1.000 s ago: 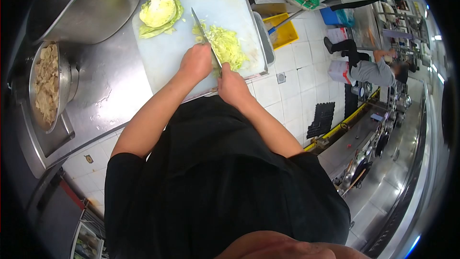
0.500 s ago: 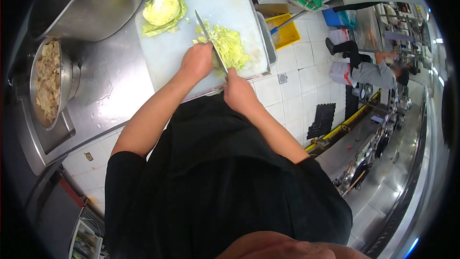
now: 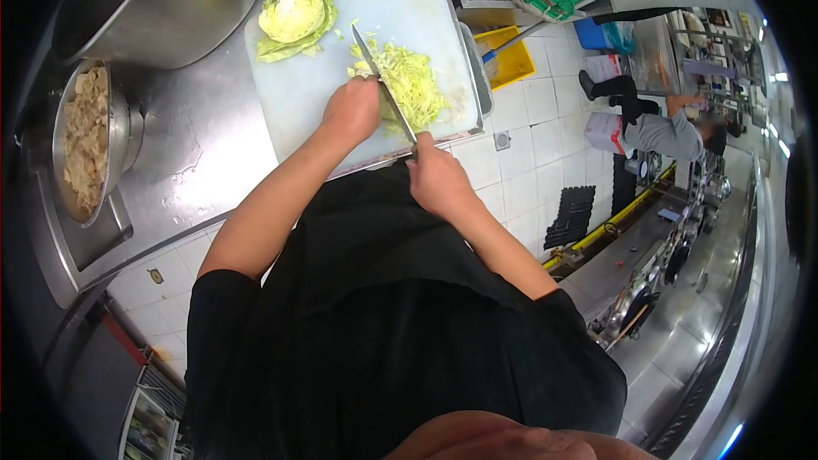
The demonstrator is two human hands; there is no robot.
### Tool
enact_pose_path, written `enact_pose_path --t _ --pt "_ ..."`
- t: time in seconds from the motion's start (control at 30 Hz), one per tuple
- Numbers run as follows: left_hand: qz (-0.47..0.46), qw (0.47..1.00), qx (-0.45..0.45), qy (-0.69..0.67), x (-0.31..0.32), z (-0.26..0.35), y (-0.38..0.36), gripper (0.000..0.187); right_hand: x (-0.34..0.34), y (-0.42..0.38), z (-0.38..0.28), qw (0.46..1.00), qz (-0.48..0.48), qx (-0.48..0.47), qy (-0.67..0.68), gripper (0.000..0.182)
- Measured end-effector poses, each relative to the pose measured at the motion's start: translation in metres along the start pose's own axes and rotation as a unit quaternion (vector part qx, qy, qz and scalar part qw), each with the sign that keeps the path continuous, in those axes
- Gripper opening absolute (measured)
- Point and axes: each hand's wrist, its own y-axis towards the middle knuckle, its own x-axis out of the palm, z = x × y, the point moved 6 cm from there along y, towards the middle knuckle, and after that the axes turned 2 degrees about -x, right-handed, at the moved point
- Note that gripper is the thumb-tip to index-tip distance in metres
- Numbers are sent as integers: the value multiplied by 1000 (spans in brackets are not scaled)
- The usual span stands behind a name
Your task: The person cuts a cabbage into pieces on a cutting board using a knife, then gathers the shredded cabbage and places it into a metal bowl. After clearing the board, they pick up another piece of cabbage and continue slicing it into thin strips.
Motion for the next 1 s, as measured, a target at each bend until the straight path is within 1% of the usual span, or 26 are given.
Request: enact_pose_path --t 0.07,0.17,0.23,0.3,0.37,0.4,0.5,0.53,0.6,0.7,0.83,0.87,0.9,1.0 --pt "22 1000 -5 -13 -4 4 -2 18 28 27 13 1000 17 -1 2 23" --pt "24 1000 1 -11 -2 1 -1 16 24 53 15 999 40 -21 7 23" --pt "28 1000 0 -11 -6 3 -5 15 11 49 6 998 44 -36 8 22" --pt "30 999 -8 -13 -9 1 -8 13 -6 23 -4 998 45 -41 19 22" --pt "13 1000 2 2 -7 2 -6 22 -16 2 -12 999 22 -30 9 22" --pt "12 1000 2 1 -6 2 -6 22 -17 -3 -13 1000 4 -18 -1 22" --pt "8 1000 -8 1 -6 0 -4 21 -3 1 -9 1000 5 -11 -4 21" --pt "8 1000 -3 3 -5 -1 -3 21 12 10 -1 1000 5 -11 -5 21" --pt "8 1000 4 5 -2 -1 -3 21 36 37 14 997 51 -52 -3 21" --pt "12 1000 11 5 -2 -1 -4 20 25 52 6 998 45 -50 -16 22" --pt "6 1000 -6 3 -5 -2 -6 20 -6 21 -6 998 47 -50 15 21" --pt "7 1000 -5 -2 -6 -1 -6 20 -13 9 -11 999 29 -38 6 21" --pt "7 1000 -6 -2 -5 -2 -5 20 -15 3 -12 1000 12 -26 -2 21" --pt "6 1000 -2 5 -2 -3 -4 21 3 3 -4 1000 6 -15 3 23"
